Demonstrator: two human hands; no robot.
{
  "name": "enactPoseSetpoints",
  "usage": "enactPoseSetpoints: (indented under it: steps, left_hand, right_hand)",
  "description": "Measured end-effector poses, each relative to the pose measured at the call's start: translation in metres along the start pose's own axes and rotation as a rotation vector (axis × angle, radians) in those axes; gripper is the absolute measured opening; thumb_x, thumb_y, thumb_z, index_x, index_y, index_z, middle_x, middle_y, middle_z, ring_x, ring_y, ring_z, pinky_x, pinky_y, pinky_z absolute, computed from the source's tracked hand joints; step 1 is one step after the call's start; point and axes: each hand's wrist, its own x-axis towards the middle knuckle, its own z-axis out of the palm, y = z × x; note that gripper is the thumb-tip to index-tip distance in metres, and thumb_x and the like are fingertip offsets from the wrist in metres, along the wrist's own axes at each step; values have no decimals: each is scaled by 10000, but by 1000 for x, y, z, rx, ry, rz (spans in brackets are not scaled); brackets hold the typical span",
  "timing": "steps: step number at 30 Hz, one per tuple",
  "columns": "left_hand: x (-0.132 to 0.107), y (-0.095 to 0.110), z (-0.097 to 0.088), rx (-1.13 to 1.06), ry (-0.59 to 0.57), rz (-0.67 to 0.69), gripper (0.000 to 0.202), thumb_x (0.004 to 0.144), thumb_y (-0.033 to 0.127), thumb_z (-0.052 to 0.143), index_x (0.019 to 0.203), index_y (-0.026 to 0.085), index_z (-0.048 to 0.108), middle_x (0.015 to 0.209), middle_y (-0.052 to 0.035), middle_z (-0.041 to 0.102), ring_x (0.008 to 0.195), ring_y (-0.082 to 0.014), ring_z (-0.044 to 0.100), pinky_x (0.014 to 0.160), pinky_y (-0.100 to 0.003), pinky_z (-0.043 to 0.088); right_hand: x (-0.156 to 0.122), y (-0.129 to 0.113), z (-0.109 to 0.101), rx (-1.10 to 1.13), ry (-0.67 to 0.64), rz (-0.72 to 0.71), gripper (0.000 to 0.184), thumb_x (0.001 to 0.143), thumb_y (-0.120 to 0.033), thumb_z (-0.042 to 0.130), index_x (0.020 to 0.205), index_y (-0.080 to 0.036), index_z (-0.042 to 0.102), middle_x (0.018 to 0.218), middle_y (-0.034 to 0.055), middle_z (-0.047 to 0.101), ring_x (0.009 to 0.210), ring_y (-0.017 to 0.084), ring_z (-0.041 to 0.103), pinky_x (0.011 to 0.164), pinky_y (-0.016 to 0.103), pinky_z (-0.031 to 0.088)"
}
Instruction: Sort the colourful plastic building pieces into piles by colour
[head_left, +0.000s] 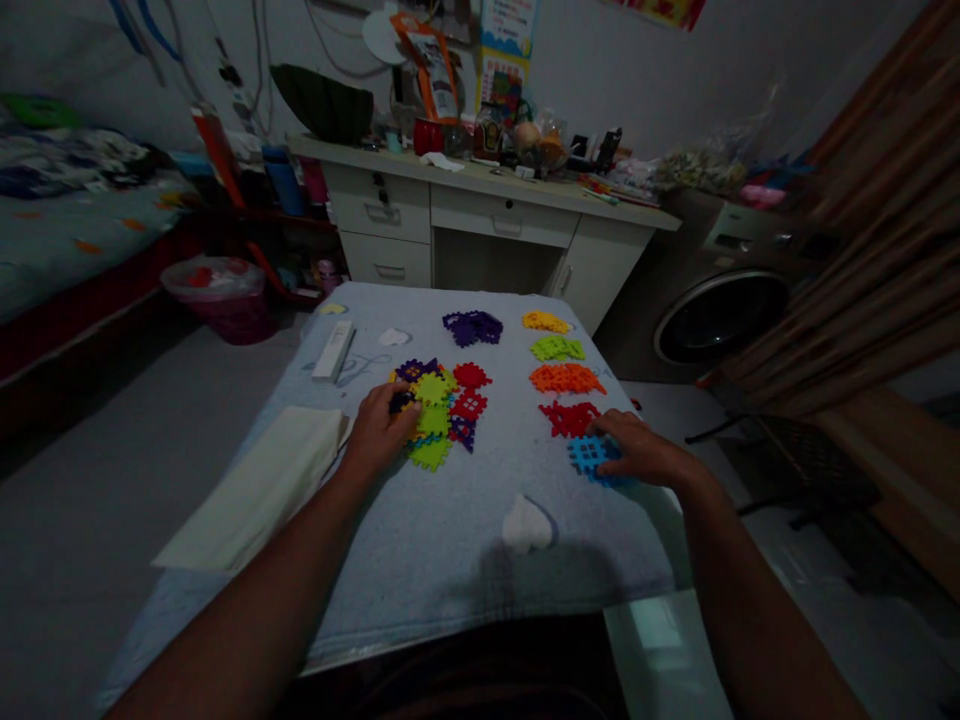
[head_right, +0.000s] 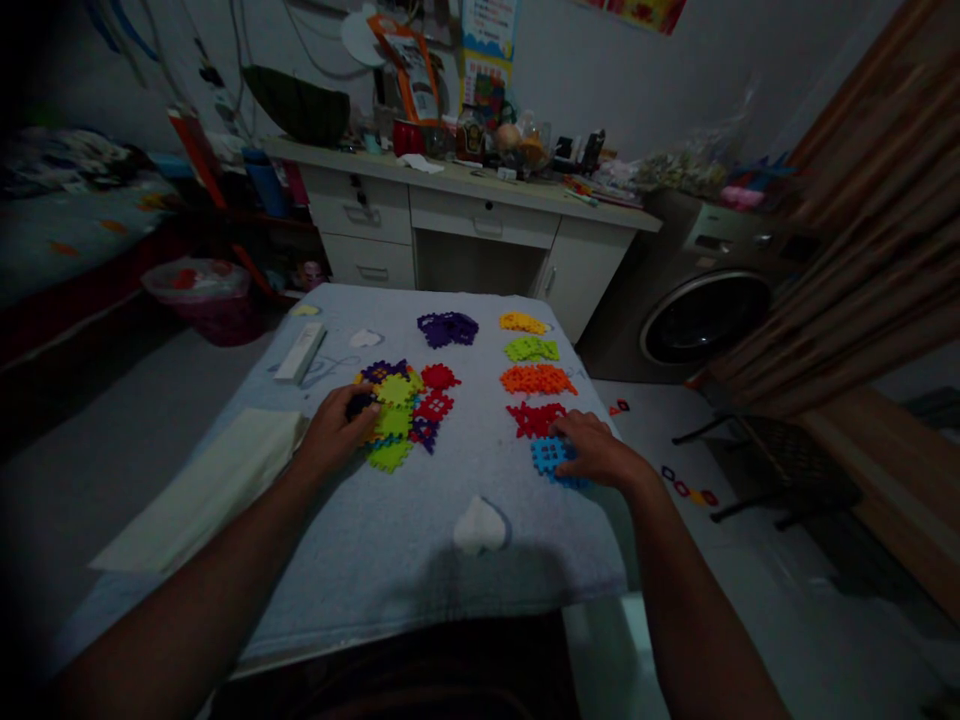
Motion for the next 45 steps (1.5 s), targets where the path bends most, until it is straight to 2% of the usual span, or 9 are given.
enactPoseSetpoints:
  steps: [4, 7, 11, 14, 22, 26, 29, 36, 45]
  left_hand:
    - [0, 1, 0, 0, 1, -13, 427, 835, 491, 542, 1148, 206, 596, 1169, -95, 617, 1112, -275, 579, 1009, -446, 455]
    - [0, 1, 0, -7, 6, -11, 433, 826, 489, 549, 1144, 199, 601, 1171, -103, 619, 1105, -281, 580, 1006, -459, 455]
    - [0, -1, 1, -18, 20, -3, 418, 832, 478, 548, 1145, 206, 603, 1173, -105, 620, 1117, -288, 576, 1017, -473, 447]
    - [0, -1, 1, -20, 18, 6, 415, 833, 473, 546, 1150, 213, 604, 1161, -99, 622, 1105, -288, 581, 1005, -475, 456]
    - [-1, 1, 1, -35, 22, 26, 393, 838, 464, 546, 1140, 219, 601, 1173, -105, 621, 1131, -297, 576, 1020, -488, 447]
    - [-1, -1, 2, -43, 19, 24, 411, 837, 481, 543, 1149, 219, 588, 1190, -103, 613, 1150, -293, 566, 1043, -481, 432]
    - [-1, -1, 2, -45, 21, 25, 413, 839, 478, 543, 1149, 210, 590, 1183, -110, 613, 1145, -296, 565, 1036, -482, 436]
    - [-2, 1, 1, -45, 20, 27, 395, 858, 472, 533, 1152, 215, 592, 1188, -108, 616, 1150, -294, 564, 1040, -489, 433]
    - [-2, -2, 2, -34, 17, 39, 374, 862, 467, 533, 1149, 233, 593, 1179, -106, 618, 1138, -290, 564, 1039, -493, 426]
  right_hand:
    - [-5, -6, 5, -93, -45, 71, 560, 681, -286, 751, 1224, -230, 623, 1229, 125, 571, 1148, 317, 500, 955, 431, 387]
    - [-5, -9, 7, -130, -64, 62, 538, 699, -304, 736, 1220, -226, 625, 1221, 120, 571, 1146, 319, 490, 949, 435, 378]
    - [1, -18, 5, -137, -27, 32, 476, 700, -316, 748, 1160, -235, 658, 1191, 106, 585, 1123, 310, 495, 935, 421, 379]
    - [12, -34, 1, -130, 15, -9, 477, 712, -328, 760, 1166, -226, 656, 1207, 109, 582, 1128, 310, 499, 942, 416, 381]
    - [77, -109, 1, -60, 150, -187, 340, 876, -264, 622, 1199, -160, 635, 1240, 131, 613, 1173, 275, 512, 1016, 401, 363]
    - [119, -141, 17, -32, 256, -175, 359, 904, -226, 551, 1256, -176, 602, 1349, 125, 561, 1188, 276, 487, 1006, 409, 370]
    - [144, -154, 34, 6, 330, -122, 364, 899, -245, 549, 1258, -202, 596, 1406, 104, 522, 1205, 291, 464, 985, 412, 381]
    - [166, -156, 57, 48, 434, -71, 267, 905, -270, 567, 1153, -219, 652, 1217, 79, 640, 1098, 249, 511, 945, 364, 377]
    - [157, -146, 44, 51, 501, -93, 255, 927, -228, 531, 1075, -227, 739, 1170, 86, 644, 1092, 234, 506, 950, 346, 374]
